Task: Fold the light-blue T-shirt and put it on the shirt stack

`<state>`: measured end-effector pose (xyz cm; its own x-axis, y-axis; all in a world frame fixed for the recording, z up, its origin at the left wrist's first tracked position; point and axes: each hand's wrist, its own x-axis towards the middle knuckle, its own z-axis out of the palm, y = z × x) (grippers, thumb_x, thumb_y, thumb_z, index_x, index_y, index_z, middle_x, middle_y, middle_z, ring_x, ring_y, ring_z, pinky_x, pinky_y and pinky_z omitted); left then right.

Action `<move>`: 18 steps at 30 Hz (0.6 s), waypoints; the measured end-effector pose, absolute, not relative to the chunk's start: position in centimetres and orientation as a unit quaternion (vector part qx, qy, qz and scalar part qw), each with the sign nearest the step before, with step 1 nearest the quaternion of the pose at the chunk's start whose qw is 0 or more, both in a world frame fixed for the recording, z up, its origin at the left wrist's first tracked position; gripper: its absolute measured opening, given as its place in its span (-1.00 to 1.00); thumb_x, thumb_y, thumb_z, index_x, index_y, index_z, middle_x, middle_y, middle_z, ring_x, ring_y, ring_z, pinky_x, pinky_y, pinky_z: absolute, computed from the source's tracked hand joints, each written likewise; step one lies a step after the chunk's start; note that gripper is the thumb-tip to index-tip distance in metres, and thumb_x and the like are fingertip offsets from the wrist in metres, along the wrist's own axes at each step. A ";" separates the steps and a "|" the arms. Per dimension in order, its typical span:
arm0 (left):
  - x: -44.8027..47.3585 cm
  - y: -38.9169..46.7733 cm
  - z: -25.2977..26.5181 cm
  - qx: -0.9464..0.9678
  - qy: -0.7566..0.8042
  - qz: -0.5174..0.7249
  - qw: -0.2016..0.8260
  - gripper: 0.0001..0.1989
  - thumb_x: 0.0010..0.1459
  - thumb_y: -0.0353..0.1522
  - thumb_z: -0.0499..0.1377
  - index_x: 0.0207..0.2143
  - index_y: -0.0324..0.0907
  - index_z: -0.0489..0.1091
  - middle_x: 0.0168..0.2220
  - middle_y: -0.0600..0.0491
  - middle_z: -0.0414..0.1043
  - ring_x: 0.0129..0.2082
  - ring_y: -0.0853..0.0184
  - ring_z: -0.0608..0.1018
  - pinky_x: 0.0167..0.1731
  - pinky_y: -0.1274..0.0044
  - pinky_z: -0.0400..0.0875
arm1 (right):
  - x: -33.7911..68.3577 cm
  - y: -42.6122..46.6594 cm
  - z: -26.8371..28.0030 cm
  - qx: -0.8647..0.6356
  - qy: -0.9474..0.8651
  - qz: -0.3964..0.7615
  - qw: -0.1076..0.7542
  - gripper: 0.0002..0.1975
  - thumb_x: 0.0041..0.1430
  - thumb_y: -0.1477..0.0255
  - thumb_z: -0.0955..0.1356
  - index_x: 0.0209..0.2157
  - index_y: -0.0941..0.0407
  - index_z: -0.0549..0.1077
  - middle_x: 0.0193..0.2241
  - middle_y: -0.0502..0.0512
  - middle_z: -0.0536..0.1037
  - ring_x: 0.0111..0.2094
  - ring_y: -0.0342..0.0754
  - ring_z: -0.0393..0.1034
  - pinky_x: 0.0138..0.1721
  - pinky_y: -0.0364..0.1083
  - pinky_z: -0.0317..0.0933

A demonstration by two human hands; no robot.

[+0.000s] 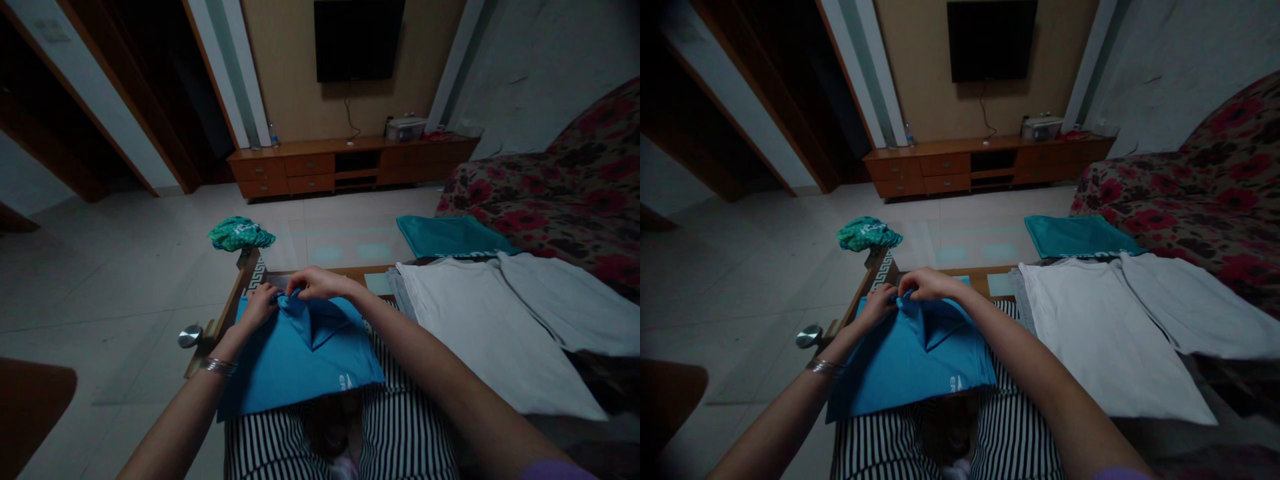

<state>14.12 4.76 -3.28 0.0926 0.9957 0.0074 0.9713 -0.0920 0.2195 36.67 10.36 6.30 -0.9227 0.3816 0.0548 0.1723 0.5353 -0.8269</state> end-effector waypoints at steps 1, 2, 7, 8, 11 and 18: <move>14.3 4.7 -3.0 0.745 0.653 0.093 0.096 -0.62 0.04 -0.43 0.12 -0.05 -0.18 0.43 0.00 -0.11 0.35 0.05 0.07 0.34 -0.02 0.28 0.24 | 36.5 10.2 6.2 -0.155 -0.872 0.448 0.118 -0.69 -0.05 0.75 0.32 -0.26 0.19 0.51 -0.31 0.00 0.55 -0.29 -0.18 0.40 -0.21 -0.20 0.23; 14.6 4.6 -2.5 0.757 0.632 0.113 0.122 -0.57 0.01 -0.46 0.12 -0.01 -0.18 0.41 0.05 -0.11 0.32 0.08 0.09 0.33 0.02 0.28 0.24 | 36.4 10.1 6.0 -0.151 -0.876 0.441 0.123 -0.71 -0.04 0.72 0.35 -0.25 0.19 0.51 -0.30 0.00 0.55 -0.28 -0.17 0.39 -0.19 -0.19 0.22; 16.4 3.9 0.8 0.754 0.531 0.209 0.325 -0.46 -0.07 -0.45 0.12 0.05 -0.22 0.34 0.06 -0.02 0.38 0.03 0.19 0.40 0.07 0.39 0.27 | 36.5 9.4 4.9 -0.169 -0.850 0.477 0.146 -0.74 0.00 0.65 0.38 -0.21 0.20 0.49 -0.26 0.04 0.53 -0.27 -0.15 0.38 -0.17 -0.15 0.25; 16.7 3.8 1.4 0.743 0.522 0.217 0.358 -0.51 -0.06 -0.43 0.12 0.00 -0.23 0.37 0.00 0.00 0.43 -0.01 0.20 0.43 0.04 0.40 0.30 | 36.7 9.3 4.6 -0.180 -0.831 0.504 0.153 -0.74 0.03 0.63 0.38 -0.18 0.21 0.47 -0.26 0.05 0.53 -0.28 -0.16 0.38 -0.19 -0.14 0.27; 17.3 3.8 3.0 0.722 0.523 0.226 0.393 -0.72 -0.01 -0.37 0.12 -0.22 -0.27 0.45 -0.21 0.02 0.51 -0.15 0.23 0.49 -0.06 0.44 0.35 | 37.8 8.8 3.6 -0.226 -0.756 0.579 0.205 -0.70 0.15 0.51 0.34 -0.05 0.19 0.40 -0.18 0.11 0.52 -0.26 -0.15 0.40 -0.20 -0.11 0.32; 17.1 4.4 3.7 0.714 0.531 0.218 0.401 -0.78 0.04 -0.28 0.16 -0.33 -0.25 0.47 -0.31 0.05 0.51 -0.24 0.28 0.48 -0.12 0.48 0.35 | 41.0 5.2 -0.5 -0.318 -0.756 0.464 0.334 -0.48 0.06 0.53 0.39 0.09 0.07 0.32 0.10 0.15 0.40 0.11 -0.03 0.28 0.15 0.05 0.14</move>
